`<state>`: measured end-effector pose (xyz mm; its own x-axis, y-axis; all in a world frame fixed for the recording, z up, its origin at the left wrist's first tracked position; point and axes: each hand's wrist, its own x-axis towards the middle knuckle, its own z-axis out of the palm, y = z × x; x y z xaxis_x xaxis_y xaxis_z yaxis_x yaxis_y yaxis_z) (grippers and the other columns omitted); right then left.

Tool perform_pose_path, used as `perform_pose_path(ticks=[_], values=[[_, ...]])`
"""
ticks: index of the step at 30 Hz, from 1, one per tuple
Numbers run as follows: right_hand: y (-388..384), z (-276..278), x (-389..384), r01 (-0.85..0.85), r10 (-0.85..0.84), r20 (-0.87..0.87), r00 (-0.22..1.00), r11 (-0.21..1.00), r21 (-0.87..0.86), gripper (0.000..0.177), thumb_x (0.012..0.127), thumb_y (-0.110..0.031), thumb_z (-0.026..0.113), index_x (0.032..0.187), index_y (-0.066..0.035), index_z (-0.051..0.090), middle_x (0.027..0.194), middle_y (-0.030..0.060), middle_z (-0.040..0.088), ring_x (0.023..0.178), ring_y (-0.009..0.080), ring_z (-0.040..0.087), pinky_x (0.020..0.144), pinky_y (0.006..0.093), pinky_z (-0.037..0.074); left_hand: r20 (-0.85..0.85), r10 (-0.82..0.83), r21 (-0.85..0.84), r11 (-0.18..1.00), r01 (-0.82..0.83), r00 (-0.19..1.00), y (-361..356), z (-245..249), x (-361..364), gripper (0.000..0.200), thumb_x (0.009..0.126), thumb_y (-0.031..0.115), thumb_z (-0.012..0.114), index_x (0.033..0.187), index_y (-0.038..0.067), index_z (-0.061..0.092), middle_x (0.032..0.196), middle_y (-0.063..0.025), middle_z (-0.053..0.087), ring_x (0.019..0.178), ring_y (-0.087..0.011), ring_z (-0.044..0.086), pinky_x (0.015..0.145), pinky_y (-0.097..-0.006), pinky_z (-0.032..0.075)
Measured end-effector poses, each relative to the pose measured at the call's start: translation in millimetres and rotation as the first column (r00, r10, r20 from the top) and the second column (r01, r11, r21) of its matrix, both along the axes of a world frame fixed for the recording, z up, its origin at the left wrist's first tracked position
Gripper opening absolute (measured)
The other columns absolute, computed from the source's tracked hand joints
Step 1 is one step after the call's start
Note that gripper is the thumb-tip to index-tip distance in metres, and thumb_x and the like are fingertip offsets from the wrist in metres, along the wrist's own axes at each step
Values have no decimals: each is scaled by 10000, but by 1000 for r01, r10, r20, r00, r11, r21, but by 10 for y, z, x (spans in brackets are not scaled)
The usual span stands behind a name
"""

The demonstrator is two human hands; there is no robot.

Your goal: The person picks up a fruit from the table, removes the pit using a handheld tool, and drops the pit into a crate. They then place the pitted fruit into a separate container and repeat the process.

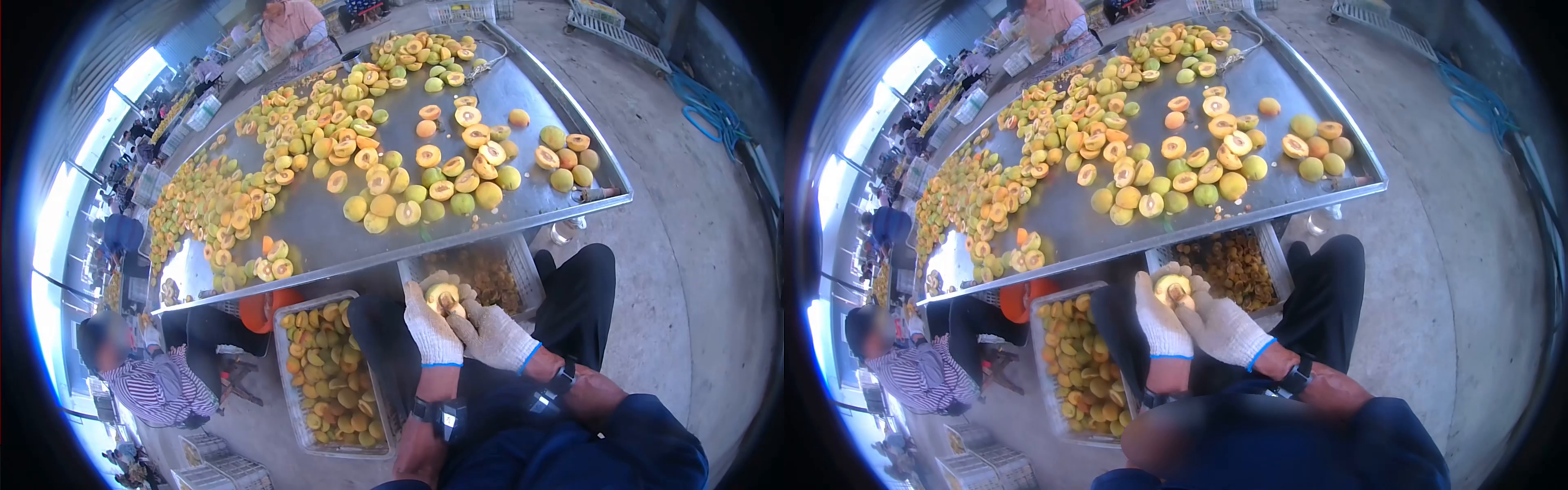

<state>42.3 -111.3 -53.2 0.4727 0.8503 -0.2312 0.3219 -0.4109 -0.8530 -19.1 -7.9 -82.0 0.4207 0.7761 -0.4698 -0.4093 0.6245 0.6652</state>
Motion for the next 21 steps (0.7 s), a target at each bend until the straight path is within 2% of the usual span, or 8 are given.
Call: perform_pose_path(ticks=[4,9,13,15,16,18,19,21], values=[[-45,-51,60,-70,70,-39,997,998,5,543,1061,-403,518,1287,88,565,841,337,682,795,518,690,706,569,533,-92,-9,57,998,14,996,-14,175,29,592,1102,459,411,1023,-58,688,896,-202,713,680,-307,691,650,-407,603],[-68,-115,26,-73,86,-227,970,995,63,434,1067,-360,515,1232,31,609,868,314,693,836,503,695,731,549,528,-123,-78,176,979,99,989,71,109,-25,678,1098,513,428,934,-72,729,761,-187,718,569,-295,678,556,-388,582],[-86,-83,-35,-61,75,-186,980,995,79,413,1067,-353,511,1195,23,626,904,321,691,883,513,685,755,548,527,-130,-126,240,958,155,983,127,36,-41,723,1098,556,428,906,-70,735,725,-178,725,549,-282,683,525,-370,572],[-80,-175,-78,-10,17,-38,999,982,191,405,1085,-399,555,1129,-12,664,694,107,673,604,208,668,561,367,509,-150,-128,270,949,165,980,119,77,-44,735,1101,560,420,907,-75,735,733,-179,727,554,-279,684,531,-369,576],[-97,-198,-65,-10,18,-38,999,981,193,405,1085,-399,555,1129,-12,664,694,107,673,604,208,668,561,367,509,-173,-130,297,938,178,976,107,96,-49,746,1103,564,412,907,-79,736,741,-180,729,558,-276,686,538,-368,579],[-114,-142,-24,-25,46,-489,871,998,51,406,1077,-384,535,1156,1,639,772,123,695,635,244,671,623,414,523,-154,-130,351,919,177,979,52,115,-70,754,1101,574,410,910,-77,739,756,-178,733,580,-271,692,559,-368,583],[-128,-80,-3,-25,48,-488,872,998,53,406,1077,-384,535,1156,1,639,772,123,695,635,244,671,623,414,523,-133,-131,404,898,174,982,29,119,-79,761,1099,584,408,914,-75,742,771,-176,737,601,-267,699,581,-368,588],[-149,165,30,-70,-2,-713,702,995,-72,411,1101,-491,500,996,-127,658,613,-73,492,474,47,443,442,225,326,-98,-153,444,877,181,983,6,122,-97,758,1100,584,407,926,-74,743,789,-174,741,625,-263,704,606,-367,590]])
